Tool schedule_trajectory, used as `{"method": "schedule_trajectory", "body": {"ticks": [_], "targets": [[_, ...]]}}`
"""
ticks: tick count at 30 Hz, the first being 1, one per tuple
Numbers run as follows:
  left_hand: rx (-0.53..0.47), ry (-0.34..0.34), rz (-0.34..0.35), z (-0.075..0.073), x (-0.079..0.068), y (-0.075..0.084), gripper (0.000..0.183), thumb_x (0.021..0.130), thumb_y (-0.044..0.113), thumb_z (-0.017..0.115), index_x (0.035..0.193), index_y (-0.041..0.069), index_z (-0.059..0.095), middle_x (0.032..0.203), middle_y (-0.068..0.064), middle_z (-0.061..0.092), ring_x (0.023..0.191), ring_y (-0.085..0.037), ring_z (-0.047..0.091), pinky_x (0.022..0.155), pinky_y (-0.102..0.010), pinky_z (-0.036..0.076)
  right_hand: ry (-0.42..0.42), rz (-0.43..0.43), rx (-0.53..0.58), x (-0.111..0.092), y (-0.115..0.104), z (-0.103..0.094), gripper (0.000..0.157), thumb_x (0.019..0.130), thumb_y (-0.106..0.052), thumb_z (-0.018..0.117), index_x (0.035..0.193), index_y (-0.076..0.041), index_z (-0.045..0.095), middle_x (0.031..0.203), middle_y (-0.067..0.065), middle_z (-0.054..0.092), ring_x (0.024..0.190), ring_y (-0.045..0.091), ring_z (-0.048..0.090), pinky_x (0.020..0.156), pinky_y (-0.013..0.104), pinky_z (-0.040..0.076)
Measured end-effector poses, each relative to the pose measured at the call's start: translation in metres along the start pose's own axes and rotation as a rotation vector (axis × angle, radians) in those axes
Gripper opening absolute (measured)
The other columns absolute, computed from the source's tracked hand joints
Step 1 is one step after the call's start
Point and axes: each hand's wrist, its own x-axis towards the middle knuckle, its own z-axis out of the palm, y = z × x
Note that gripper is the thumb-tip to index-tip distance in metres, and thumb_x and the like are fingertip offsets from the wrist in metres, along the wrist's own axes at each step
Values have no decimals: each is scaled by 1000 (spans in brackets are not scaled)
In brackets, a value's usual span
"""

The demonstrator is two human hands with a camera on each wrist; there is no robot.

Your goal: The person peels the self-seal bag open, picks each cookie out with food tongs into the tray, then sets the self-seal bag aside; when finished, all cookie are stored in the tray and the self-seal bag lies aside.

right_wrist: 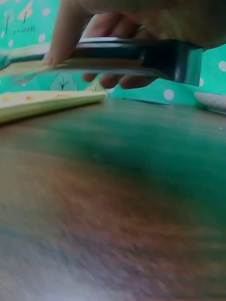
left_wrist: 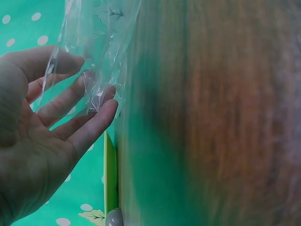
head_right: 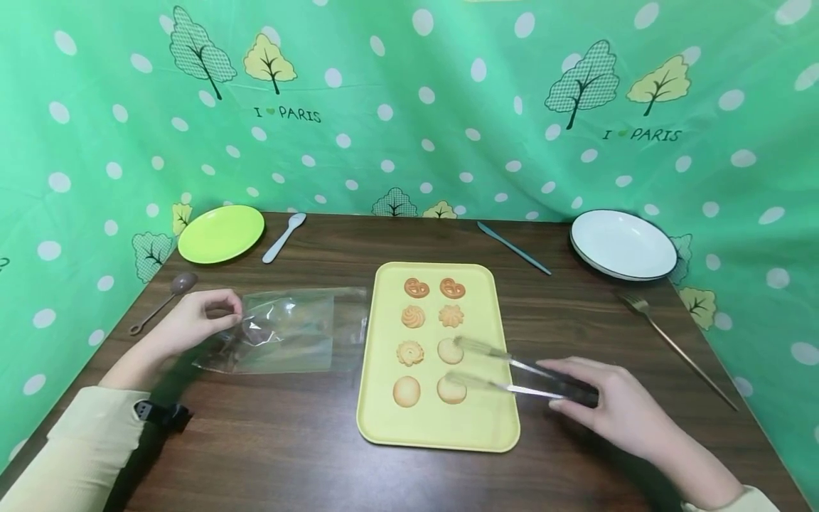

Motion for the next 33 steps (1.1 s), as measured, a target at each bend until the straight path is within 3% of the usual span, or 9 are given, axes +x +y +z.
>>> {"method": "schedule_trajectory", "body": {"ticks": [4, 8, 12, 17, 23, 33], "targets": [[31, 15, 34, -4, 1, -1, 16, 83, 3, 67, 82, 18, 61, 86, 0, 64, 92, -15, 62, 73, -25, 50, 129, 227, 30, 3, 5, -7, 54, 67, -23, 86, 118, -26, 66, 92, -1, 68, 72, -4, 51, 63, 10, 34], [59, 19, 39, -7, 2, -2, 17, 83, 2, 67, 81, 18, 61, 85, 1, 64, 89, -12, 61, 71, -25, 49, 169, 392, -35, 3, 16, -14, 51, 73, -34, 81, 119, -16, 66, 86, 6, 69, 68, -7, 49, 57, 16, 34], [78, 19, 49, -7, 4, -3, 17, 83, 3, 68, 80, 18, 61, 85, 2, 64, 87, -12, 61, 71, -25, 49, 134, 498, -137, -2, 27, -16, 59, 78, -44, 74, 122, -8, 62, 64, 3, 62, 56, 9, 50, 49, 28, 33], [115, 30, 75, -6, 5, -6, 17, 82, 4, 69, 79, 19, 61, 83, 3, 64, 84, -12, 61, 70, -25, 48, 57, 627, -168, -8, 34, -15, 70, 82, -52, 66, 129, -1, 54, 52, 1, 52, 51, 18, 48, 46, 32, 31], [159, 23, 79, -5, 6, -11, 17, 82, 5, 70, 78, 19, 62, 82, 5, 64, 83, -11, 60, 72, -29, 49, 14, 697, -168, -12, 41, -14, 75, 83, -56, 62, 131, 1, 51, 49, -1, 49, 49, 16, 46, 45, 32, 31], [220, -6, 93, -3, 9, -14, 19, 79, 4, 73, 76, 21, 64, 77, 8, 63, 76, -10, 60, 72, -36, 49, -11, 702, -168, -15, 49, -10, 78, 81, -58, 63, 132, 0, 50, 50, -2, 52, 51, 16, 49, 45, 33, 32]]}}
